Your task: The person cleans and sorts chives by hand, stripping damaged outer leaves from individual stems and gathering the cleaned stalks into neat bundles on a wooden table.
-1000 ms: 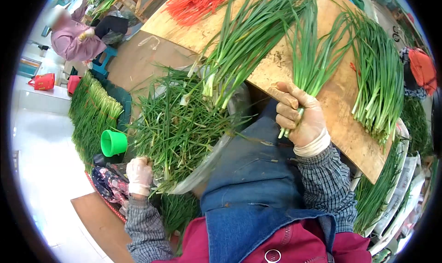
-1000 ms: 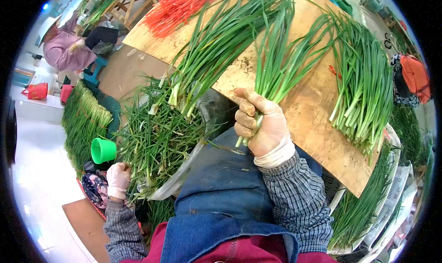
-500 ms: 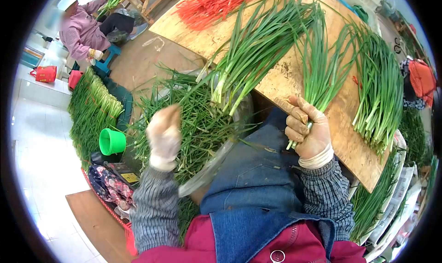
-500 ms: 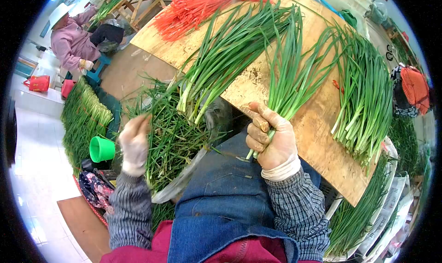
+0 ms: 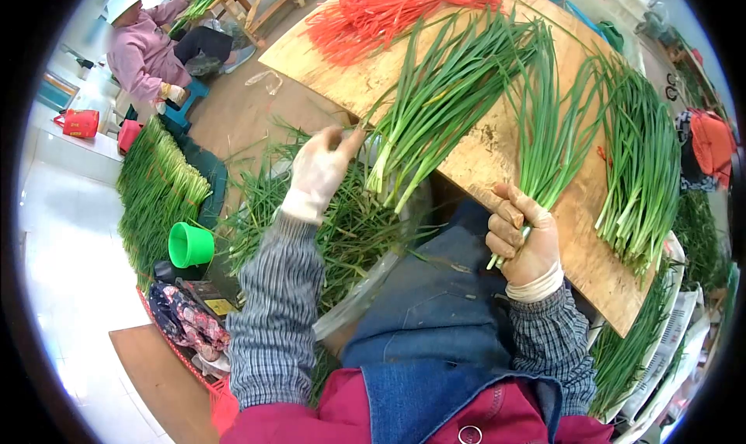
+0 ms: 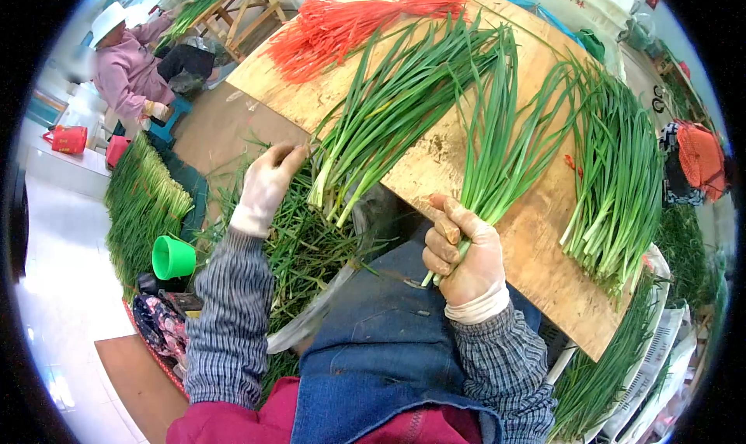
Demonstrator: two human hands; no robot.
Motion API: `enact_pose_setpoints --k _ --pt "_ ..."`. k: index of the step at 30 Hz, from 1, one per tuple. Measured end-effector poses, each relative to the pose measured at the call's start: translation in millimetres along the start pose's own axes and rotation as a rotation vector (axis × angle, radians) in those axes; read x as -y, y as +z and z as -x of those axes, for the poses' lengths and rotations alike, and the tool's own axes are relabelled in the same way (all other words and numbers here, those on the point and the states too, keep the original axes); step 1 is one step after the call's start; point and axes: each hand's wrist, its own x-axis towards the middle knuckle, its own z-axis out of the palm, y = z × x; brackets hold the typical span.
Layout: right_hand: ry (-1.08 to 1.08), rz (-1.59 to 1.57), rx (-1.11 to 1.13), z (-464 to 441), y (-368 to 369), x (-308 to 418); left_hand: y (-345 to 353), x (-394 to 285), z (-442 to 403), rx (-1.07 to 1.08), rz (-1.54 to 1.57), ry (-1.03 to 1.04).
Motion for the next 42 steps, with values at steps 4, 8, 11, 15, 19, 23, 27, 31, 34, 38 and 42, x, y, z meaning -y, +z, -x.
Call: enact_pose_setpoints --k 4,8,11,15,19,23,27,31,34,38,42 --pt "-0.002 0.004 -0.031 -3 3 0 15 0 -27 0.324 0.469 -0.124" --pt "-0.007 0.053 -0.024 -10 6 0 3 -16 -18 0.486 0.768 -0.127" --pt "-0.038 0.114 -0.042 -16 17 -4 -2 -42 -8 0.491 0.781 -0.148" --pt "-0.132 0.273 -0.05 -18 44 -9 -4 -76 3 0.57 0.843 -0.232" --pt "-0.146 0.425 -0.1 -15 55 -18 13 -93 11 0.576 0.821 -0.248" --pt "-0.099 0.472 -0.16 -13 47 -21 26 -105 19 0.522 0.606 -0.177" --pt "-0.05 0.33 -0.141 -13 39 -19 35 -97 18 0.448 0.375 0.145" --pt "-0.01 0.357 -0.068 -3 35 -6 32 -88 -2 0.138 0.049 0.437" --pt "0.04 0.238 0.002 1 18 2 26 -89 -24 -0.015 -0.109 0.449" --pt "0.051 0.115 0.06 6 6 9 3 -108 -43 -0.251 -0.235 0.506" --pt "0.026 0.041 0.063 12 -1 18 -26 -118 -70 -0.427 -0.227 0.656"
